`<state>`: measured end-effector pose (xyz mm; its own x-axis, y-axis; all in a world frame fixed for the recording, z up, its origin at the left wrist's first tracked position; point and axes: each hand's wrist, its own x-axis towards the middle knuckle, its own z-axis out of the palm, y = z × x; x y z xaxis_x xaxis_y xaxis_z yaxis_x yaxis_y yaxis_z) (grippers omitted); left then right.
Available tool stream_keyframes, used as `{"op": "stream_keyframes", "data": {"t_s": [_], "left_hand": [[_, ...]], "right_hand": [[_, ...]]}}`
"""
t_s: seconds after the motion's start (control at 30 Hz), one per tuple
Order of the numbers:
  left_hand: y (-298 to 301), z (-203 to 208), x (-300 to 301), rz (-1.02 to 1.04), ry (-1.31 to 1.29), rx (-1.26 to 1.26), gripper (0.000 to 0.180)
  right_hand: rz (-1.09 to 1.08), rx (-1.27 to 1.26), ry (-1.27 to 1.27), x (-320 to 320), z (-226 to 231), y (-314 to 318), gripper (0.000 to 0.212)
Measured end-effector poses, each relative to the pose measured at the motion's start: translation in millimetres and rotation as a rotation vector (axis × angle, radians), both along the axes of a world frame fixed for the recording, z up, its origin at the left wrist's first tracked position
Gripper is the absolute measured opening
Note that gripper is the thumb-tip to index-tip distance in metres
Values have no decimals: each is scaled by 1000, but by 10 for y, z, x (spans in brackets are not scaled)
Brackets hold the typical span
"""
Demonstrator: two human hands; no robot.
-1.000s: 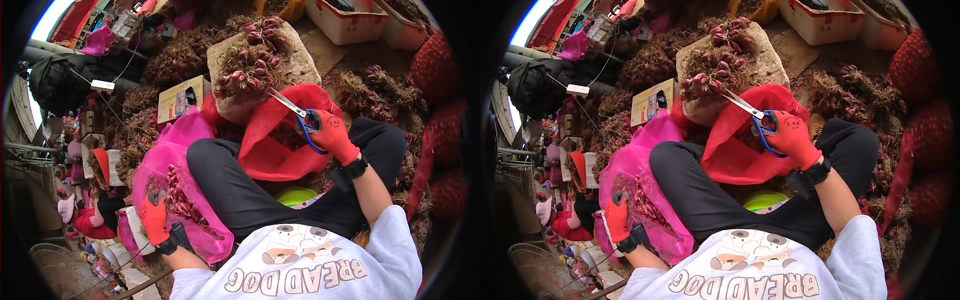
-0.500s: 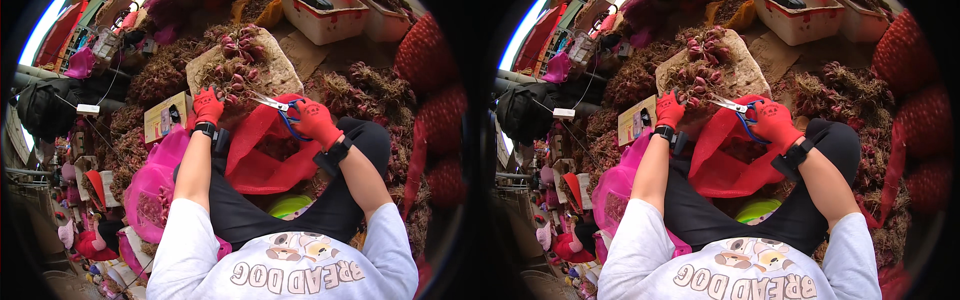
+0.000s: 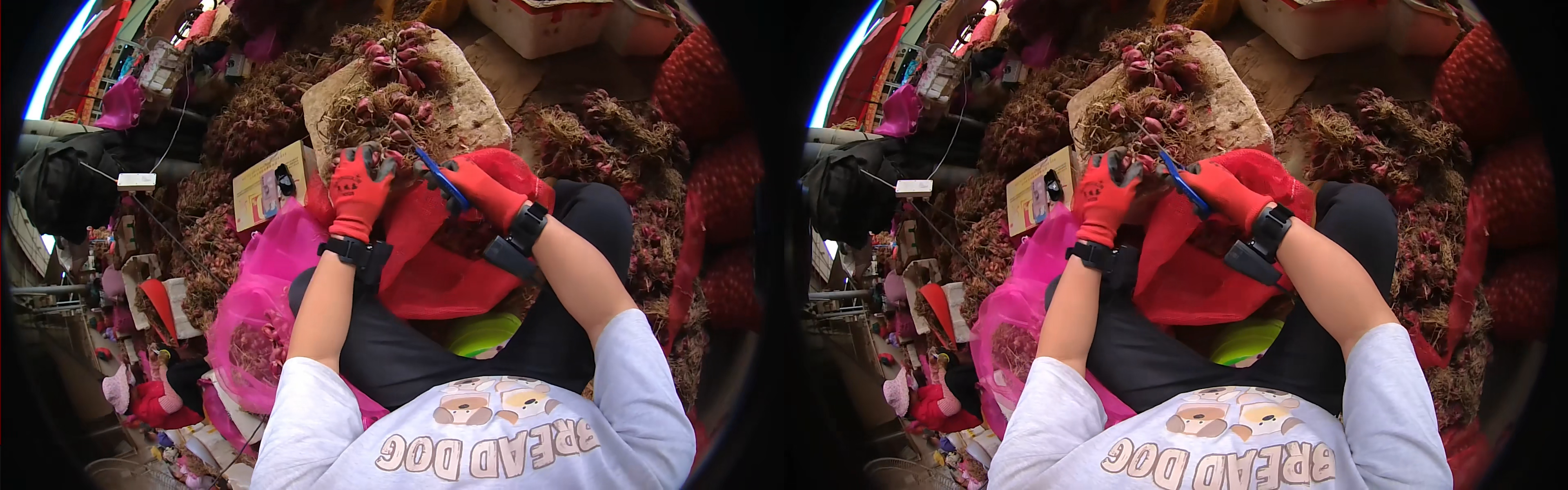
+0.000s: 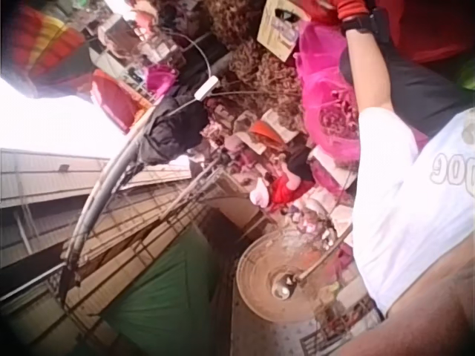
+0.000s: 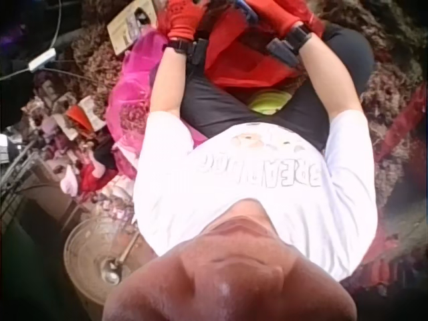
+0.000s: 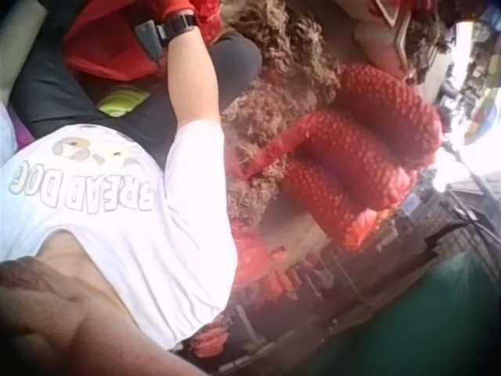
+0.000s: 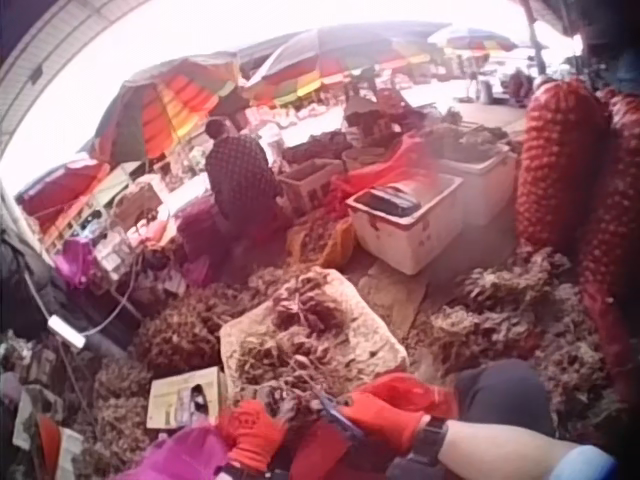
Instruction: The recorder uses scissors to cut the ends off red onions and sorts them into mesh bags while seated on the floor of a large processing area.
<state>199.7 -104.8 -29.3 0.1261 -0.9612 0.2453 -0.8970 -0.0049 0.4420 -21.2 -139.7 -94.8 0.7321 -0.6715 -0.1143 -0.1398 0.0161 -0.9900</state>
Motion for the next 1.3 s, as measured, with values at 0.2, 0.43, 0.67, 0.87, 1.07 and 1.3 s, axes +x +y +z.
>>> {"op": "stream_keyframes", "data": {"t_s": [0.2, 0.43, 0.67, 0.87, 1.07, 1.3], "left_hand": [[-39, -118, -154, -78, -656, 38, 68], [-278, -349, 779, 74, 722, -71, 43], [-233, 11, 694, 157, 1514, 111, 11], [-260, -8, 687, 314, 1480, 167, 21], [-263, 10, 651, 270, 1524, 125, 22], [-175, 42, 610, 51, 1449, 132, 21]], "right_hand": [[-156, -583, -66, 82, -57, 4, 32], [-106, 624, -119, 139, 340, 74, 45], [33, 721, -112, 262, 340, 118, 51], [71, 720, -220, 356, 498, 144, 59], [127, 627, -262, 442, 489, 116, 61], [132, 556, -31, 561, 285, -30, 44]]}}
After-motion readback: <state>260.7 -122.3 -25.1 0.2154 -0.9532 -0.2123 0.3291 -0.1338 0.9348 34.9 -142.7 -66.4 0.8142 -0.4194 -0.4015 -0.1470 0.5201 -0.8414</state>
